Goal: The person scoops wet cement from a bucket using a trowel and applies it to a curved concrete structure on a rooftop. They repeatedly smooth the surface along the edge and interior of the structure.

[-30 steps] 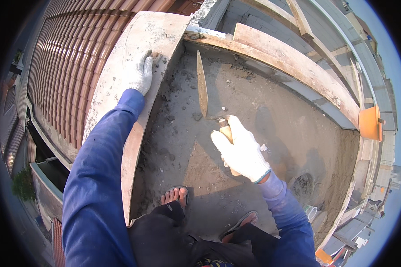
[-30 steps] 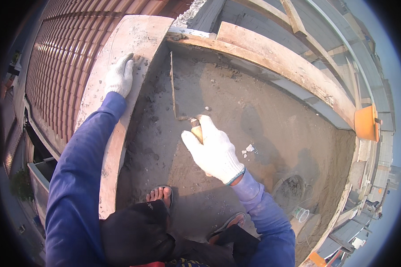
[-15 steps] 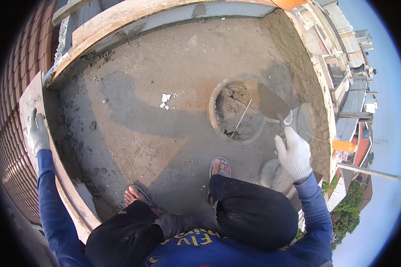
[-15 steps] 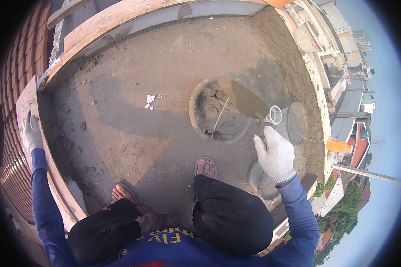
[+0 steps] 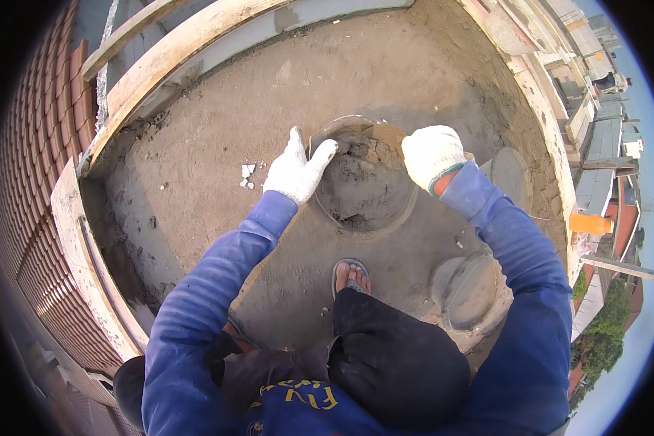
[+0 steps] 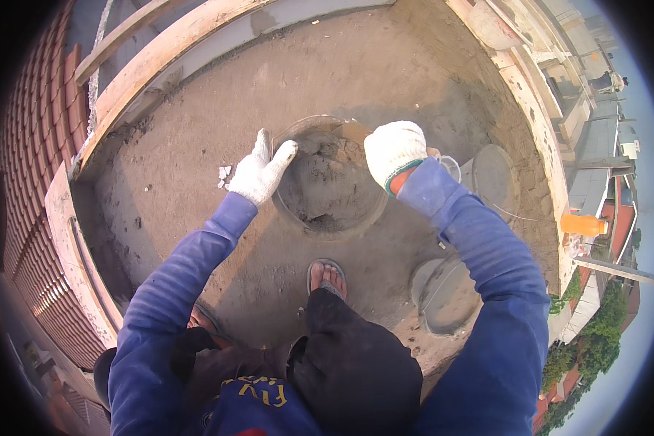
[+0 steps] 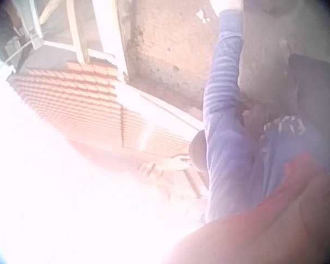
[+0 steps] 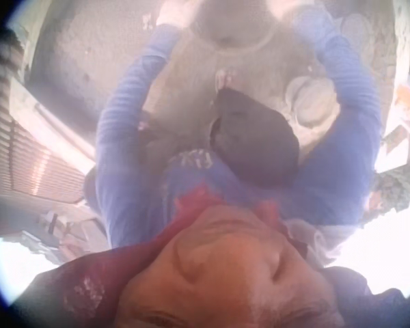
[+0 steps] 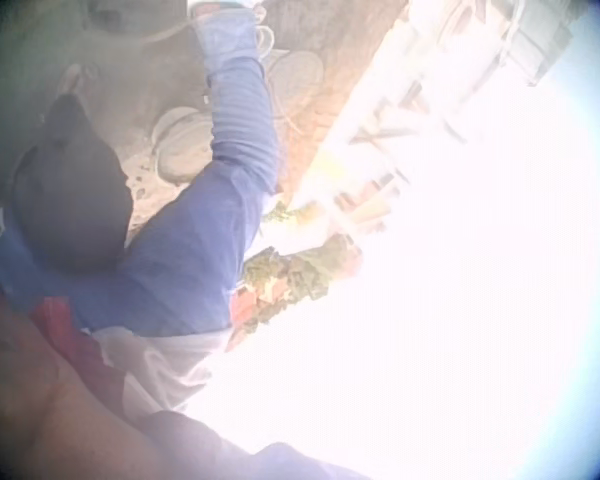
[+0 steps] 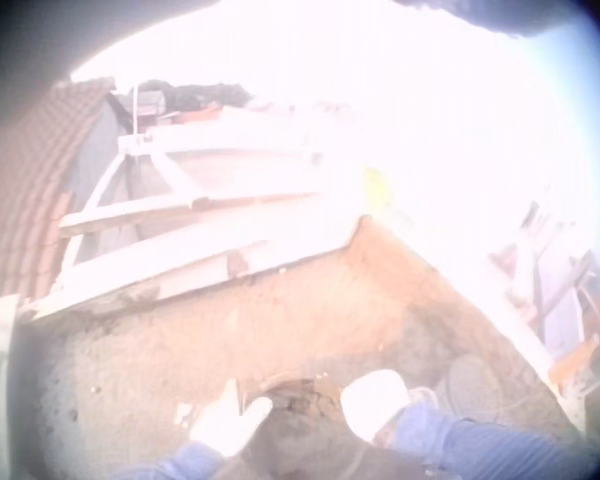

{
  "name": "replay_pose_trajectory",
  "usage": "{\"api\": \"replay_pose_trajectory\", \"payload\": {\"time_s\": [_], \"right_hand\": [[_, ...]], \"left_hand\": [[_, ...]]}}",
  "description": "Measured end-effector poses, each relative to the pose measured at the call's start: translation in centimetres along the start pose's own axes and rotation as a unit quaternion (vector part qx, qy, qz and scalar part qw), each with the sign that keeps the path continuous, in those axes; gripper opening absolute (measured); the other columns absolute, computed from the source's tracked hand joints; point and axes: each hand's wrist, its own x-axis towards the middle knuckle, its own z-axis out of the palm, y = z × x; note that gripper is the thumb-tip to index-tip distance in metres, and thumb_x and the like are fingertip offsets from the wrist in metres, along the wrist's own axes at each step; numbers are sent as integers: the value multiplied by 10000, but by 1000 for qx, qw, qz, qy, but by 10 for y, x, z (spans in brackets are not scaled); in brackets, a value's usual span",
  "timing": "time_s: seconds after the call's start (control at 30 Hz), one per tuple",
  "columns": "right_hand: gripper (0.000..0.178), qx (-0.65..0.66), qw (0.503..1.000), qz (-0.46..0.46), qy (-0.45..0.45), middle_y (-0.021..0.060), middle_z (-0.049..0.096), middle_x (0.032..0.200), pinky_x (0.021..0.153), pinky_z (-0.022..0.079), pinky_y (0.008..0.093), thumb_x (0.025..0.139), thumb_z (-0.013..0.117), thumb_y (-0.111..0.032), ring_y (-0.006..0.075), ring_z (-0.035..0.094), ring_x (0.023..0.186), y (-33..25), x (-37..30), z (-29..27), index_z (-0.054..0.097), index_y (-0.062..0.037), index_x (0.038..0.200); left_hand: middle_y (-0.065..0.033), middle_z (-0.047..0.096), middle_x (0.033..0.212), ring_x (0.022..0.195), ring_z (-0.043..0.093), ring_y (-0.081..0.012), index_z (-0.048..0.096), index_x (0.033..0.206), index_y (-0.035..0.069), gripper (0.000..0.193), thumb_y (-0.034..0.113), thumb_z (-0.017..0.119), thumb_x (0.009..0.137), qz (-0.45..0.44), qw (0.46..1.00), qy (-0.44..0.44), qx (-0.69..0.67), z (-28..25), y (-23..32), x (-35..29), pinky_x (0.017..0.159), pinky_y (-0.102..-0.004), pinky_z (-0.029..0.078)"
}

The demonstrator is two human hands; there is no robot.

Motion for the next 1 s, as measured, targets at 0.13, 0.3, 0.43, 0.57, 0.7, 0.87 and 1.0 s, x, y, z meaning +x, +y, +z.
{"api": "replay_pose_trajectory", "payload": {"time_s": [0.13, 0.3, 0.43, 0.57, 0.7, 0.87, 1.0], "right_hand": [[150, -78, 989, -3, 124, 83, 703, 734, 573, 545, 464, 823, 731, -187, 287, 740, 670, -51, -42, 39, 744, -69, 915], [189, 5, 999, 40, 4, 87, 672, 778, 535, 552, 422, 838, 732, -141, 243, 752, 656, -81, -130, 1, 680, -38, 988], [122, -76, 993, 10, 92, 77, 687, 825, 727, 533, 459, 892, 705, -136, 266, 753, 815, -23, -95, -60, 715, -96, 1007], [183, -143, 981, -48, 120, 45, 686, 883, 818, 482, 412, 856, 745, -165, 248, 712, 920, -13, 0, -64, 728, -131, 1035], [103, -316, 935, -160, 24, 13, 681, 784, 709, 467, 383, 752, 792, -143, 191, 702, 731, -59, 39, -47, 767, -168, 849], [290, -185, 978, -75, 67, 75, 649, 849, 718, 493, 466, 790, 776, -188, 263, 690, 792, -88, -69, -15, 747, -65, 1051], [225, -9, 999, 34, -3, 93, 695, 895, 678, 544, 482, 947, 745, -256, 297, 744, 775, -69, -127, -26, 690, -95, 1093]], "left_hand": [[-269, 674, 1522, 1459, 616, -408, 566, 1597, 2, 811, 654, 522, 1116, -4, 980, 81, -184, 47, -48, 10, 1220, -419, 452], [-268, 745, 1403, 1341, 686, -361, 699, 1409, -52, 678, 550, 508, 1164, -26, 956, 43, -289, 58, -42, 11, 1146, -411, 487], [-264, 772, 1335, 1283, 701, -367, 701, 1366, -76, 711, 572, 486, 1165, -49, 942, 73, -325, 57, -37, 12, 1106, -429, 499], [-302, 749, 1336, 1279, 694, -435, 712, 1341, -51, 694, 569, 449, 1172, -40, 958, 80, -272, 57, -53, 21, 1104, -452, 501], [-333, 712, 1362, 1300, 667, -480, 721, 1342, -16, 654, 549, 438, 1176, 7, 980, 71, -185, 53, -34, 14, 1103, -464, 501], [-332, 709, 1377, 1302, 672, -475, 719, 1345, -27, 650, 541, 453, 1173, -27, 966, 75, -245, 53, -34, 10, 1096, -477, 505], [-296, 739, 1364, 1296, 700, -430, 719, 1352, -49, 605, 475, 465, 1184, -21, 961, 84, -262, 56, -25, -2, 1090, -468, 523]]}}
